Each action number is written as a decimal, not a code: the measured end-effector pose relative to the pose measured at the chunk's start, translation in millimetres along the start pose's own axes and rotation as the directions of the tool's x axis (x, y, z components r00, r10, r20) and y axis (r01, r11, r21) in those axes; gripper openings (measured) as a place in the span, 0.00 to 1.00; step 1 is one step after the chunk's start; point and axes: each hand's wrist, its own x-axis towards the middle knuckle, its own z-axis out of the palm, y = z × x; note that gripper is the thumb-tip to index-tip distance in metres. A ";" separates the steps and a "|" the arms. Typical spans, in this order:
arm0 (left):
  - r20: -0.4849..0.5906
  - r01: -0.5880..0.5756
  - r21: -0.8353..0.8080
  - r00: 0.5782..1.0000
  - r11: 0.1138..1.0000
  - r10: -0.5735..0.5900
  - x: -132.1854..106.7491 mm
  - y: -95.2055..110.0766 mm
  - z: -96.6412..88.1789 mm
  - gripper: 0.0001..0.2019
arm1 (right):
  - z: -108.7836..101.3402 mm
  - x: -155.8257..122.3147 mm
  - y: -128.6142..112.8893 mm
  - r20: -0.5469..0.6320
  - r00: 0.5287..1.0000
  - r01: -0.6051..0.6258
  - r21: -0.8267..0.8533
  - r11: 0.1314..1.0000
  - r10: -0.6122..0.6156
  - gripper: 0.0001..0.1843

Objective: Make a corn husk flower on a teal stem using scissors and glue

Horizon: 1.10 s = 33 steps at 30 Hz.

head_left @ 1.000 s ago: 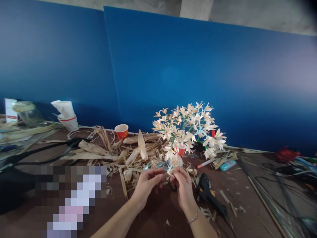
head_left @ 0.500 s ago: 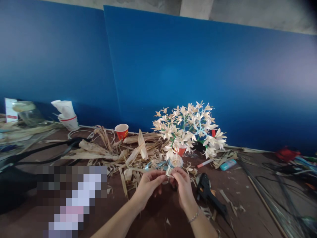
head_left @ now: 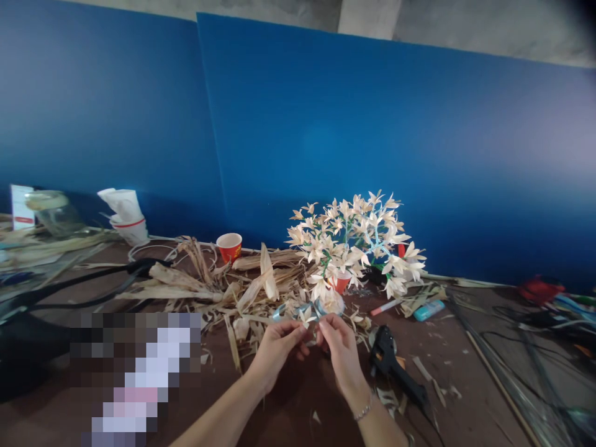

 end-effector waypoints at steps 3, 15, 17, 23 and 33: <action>0.003 0.018 -0.050 1.000 0.999 -0.018 1.0 -1.5 -0.4 0.14 | -5.2 2.3 -20.3 -0.024 0.998 0.048 -0.135 0.990 -0.052 0.14; -0.147 -0.003 -0.135 0.989 0.991 -0.017 1.1 8.0 -2.2 0.14 | -131.3 -43.9 -50.0 -0.224 0.970 -0.222 -0.975 -0.027 0.095 0.22; -0.160 -0.010 -0.137 0.987 0.990 -0.012 1.5 8.9 -2.3 0.13 | -132.6 -53.6 -32.6 -0.245 0.965 -0.237 -0.967 -0.090 0.090 0.25; -0.145 -0.008 -0.144 0.989 0.990 -0.013 0.1 6.7 -1.3 0.11 | -132.0 -56.4 -5.6 -0.127 0.991 -0.128 -0.991 -0.043 -0.035 0.21; -0.117 0.049 -0.193 0.990 0.980 -0.073 0.7 4.2 -1.0 0.12 | -100.0 -36.1 -25.3 0.123 0.964 0.232 -0.820 0.523 -0.235 0.12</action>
